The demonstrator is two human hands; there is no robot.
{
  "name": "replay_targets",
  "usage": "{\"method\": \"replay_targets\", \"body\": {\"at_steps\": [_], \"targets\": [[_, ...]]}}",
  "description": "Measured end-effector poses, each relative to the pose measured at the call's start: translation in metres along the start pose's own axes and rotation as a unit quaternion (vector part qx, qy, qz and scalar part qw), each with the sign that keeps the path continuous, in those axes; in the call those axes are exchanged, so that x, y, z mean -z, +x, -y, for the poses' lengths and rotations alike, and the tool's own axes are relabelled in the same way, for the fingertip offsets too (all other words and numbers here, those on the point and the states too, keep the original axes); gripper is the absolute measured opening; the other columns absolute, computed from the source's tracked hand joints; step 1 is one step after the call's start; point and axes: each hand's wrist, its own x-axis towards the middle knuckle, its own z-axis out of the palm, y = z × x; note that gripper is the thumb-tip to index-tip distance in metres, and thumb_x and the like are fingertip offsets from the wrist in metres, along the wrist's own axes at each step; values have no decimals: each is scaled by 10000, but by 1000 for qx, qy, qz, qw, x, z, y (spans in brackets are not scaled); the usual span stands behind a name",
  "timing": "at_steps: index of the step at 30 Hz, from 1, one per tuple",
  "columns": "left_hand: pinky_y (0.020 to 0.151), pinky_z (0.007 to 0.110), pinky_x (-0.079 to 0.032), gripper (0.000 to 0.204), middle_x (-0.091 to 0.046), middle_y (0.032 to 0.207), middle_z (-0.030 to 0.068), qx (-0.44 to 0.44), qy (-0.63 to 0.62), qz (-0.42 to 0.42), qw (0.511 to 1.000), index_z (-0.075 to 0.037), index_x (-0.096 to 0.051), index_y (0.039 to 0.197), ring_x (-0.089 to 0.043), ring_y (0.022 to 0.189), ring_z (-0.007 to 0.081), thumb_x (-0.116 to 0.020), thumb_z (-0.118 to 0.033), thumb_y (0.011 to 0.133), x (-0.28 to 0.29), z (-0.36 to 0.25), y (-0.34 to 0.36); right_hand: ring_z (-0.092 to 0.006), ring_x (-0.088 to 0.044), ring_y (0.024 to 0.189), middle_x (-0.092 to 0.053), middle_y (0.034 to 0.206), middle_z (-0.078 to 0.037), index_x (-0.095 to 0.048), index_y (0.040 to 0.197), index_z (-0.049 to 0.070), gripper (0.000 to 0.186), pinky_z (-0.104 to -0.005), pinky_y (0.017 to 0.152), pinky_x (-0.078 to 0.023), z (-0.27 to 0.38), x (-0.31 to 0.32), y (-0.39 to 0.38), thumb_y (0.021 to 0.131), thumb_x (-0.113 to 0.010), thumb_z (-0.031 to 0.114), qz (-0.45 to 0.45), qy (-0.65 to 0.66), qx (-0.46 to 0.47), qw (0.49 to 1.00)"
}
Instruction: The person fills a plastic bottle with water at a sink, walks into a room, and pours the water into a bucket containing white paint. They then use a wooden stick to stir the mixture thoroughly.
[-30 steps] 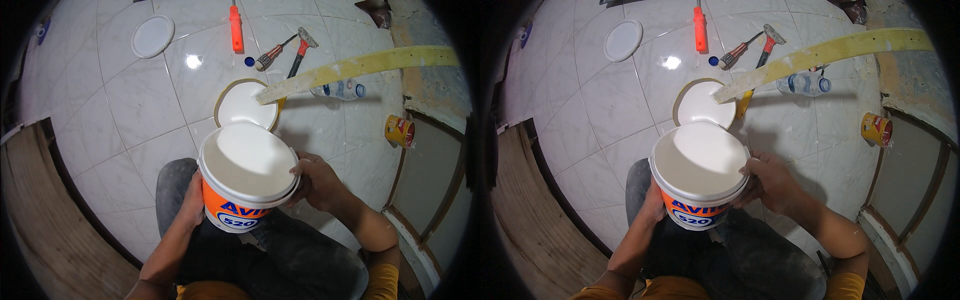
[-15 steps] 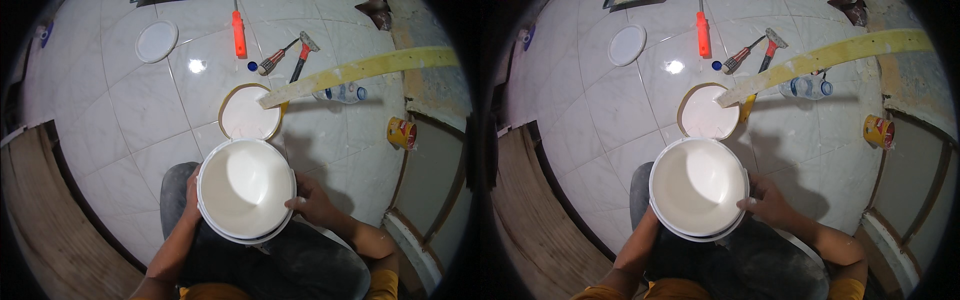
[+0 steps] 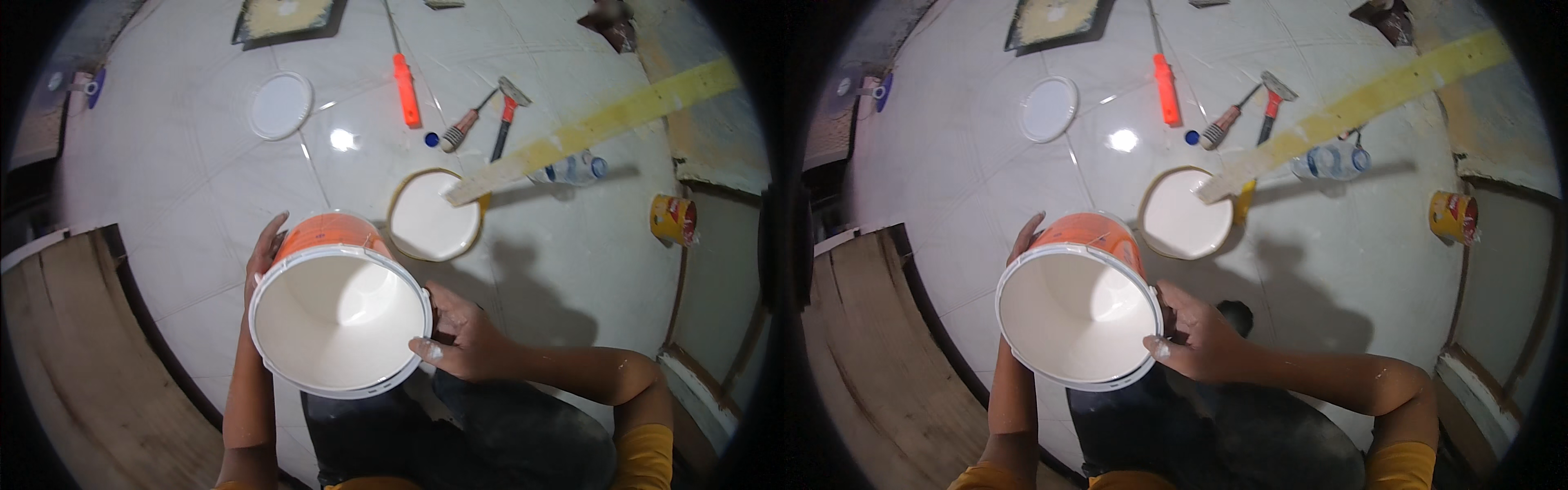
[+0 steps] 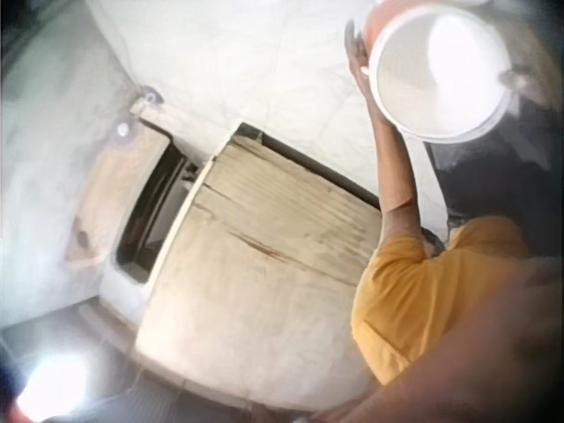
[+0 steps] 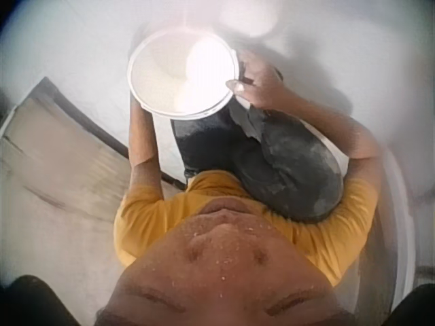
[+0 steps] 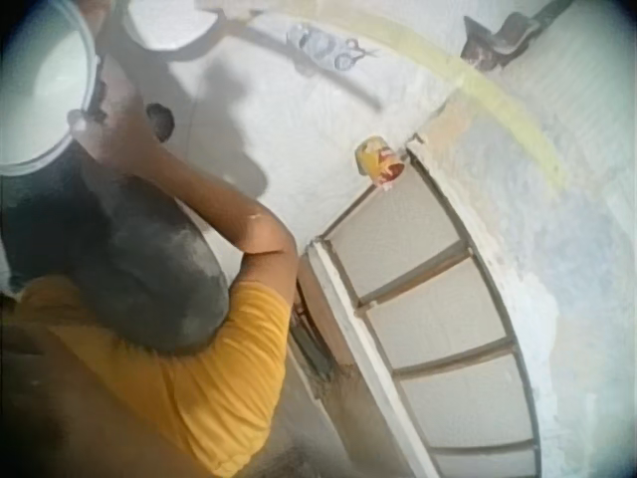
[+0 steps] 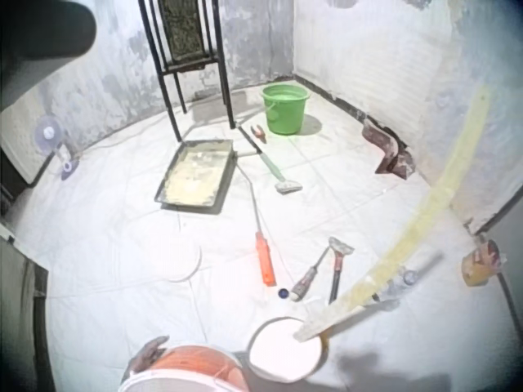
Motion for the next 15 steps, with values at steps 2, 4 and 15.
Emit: {"method": "replay_targets", "body": {"at_steps": [2,4,15], "targets": [[1164,461,-452,1190,-617,1321,216,-11,50,9,999,-37,-419,1573,-591,1303,340,-711,-841,746,21,-12,23,-115,-564,1094,-562,1146,-60,-477,1213,13,267,-329,983,-485,4,-12,26,998,-633,14,23,29,47,998],[1138,439,-481,1068,-635,1238,160,-56,-1,26,998,-32,-418,1571,-616,1253,287,-709,-746,832,37,-20,45,-119,-563,1144,-571,1186,-73,-473,1270,1,320,-335,1011,-478,9,-23,51,990,-628,-2,-14,13,67,998],[1116,420,-519,589,-550,1534,149,-44,-354,139,924,-41,-458,1555,-587,1359,275,-613,-302,1051,37,112,193,-238,-750,960,-633,1141,-175,-440,1267,-88,327,-336,689,-697,91,35,183,953,-523,-59,-44,-162,27,985]]}}
